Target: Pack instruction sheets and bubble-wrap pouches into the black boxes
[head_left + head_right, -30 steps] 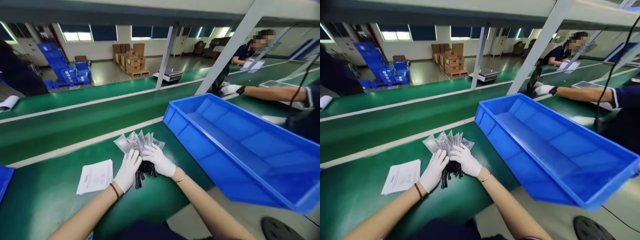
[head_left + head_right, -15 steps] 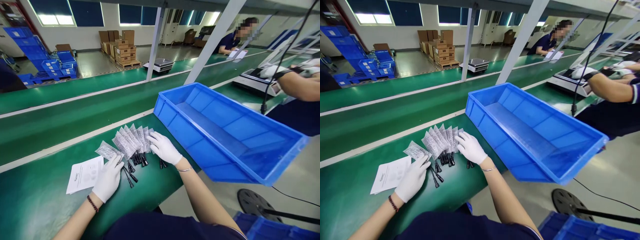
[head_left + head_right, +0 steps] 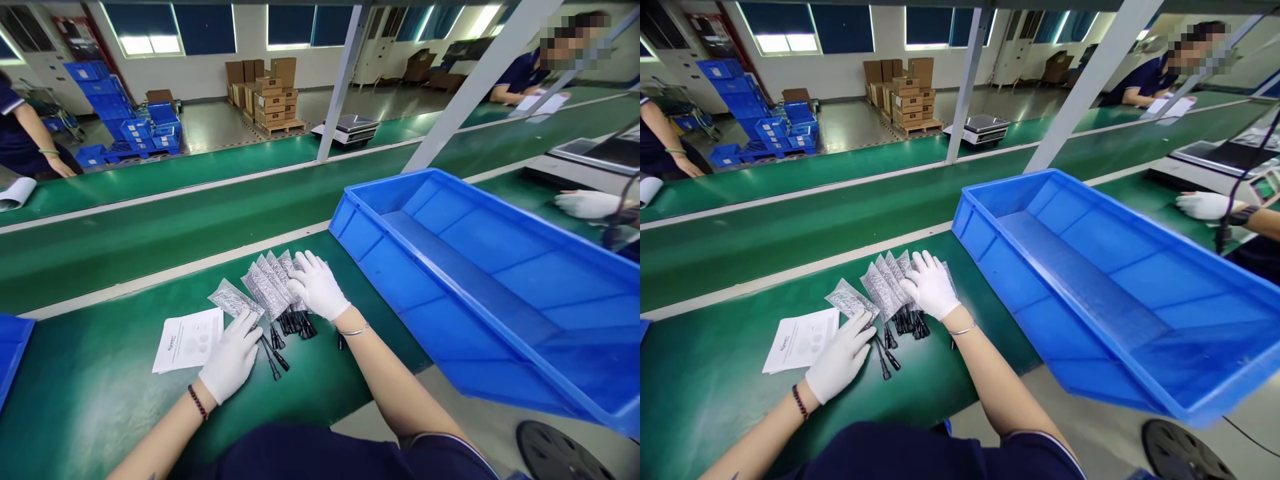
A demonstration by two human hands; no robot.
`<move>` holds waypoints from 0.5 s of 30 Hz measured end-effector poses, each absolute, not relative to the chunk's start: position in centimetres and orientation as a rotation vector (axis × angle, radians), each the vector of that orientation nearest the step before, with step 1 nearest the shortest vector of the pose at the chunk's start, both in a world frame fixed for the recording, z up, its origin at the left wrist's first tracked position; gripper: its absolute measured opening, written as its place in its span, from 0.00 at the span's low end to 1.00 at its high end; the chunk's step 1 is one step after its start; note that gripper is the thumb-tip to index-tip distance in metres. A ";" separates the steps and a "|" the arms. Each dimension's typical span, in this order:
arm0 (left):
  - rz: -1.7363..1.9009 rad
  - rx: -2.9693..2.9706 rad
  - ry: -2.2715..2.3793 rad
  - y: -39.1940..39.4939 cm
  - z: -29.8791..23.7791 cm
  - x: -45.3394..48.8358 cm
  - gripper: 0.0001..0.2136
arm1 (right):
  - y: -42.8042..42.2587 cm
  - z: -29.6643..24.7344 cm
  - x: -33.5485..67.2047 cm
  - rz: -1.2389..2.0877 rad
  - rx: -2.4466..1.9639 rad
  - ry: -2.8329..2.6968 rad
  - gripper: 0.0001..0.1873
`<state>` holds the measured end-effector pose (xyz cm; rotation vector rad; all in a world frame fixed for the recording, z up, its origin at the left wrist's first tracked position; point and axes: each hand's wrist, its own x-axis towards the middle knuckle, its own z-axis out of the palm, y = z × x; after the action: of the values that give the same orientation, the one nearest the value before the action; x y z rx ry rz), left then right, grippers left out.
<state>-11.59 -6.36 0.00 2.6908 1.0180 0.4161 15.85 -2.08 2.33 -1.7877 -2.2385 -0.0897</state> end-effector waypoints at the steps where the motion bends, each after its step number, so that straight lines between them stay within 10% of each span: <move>1: 0.424 2.683 1.013 -6.4 -0.1 -11.6 0.15 | -1.9 2.5 15.5 -0.107 -1.758 -2.236 0.23; 15: 0.489 2.455 0.861 -5.2 0.3 -10.3 0.16 | -1.3 1.8 12.5 -0.107 -1.610 -2.373 0.19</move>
<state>-10.33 -5.23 0.26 2.4546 0.8607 0.4890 12.47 -1.31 1.85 -1.6102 -2.3734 -0.1067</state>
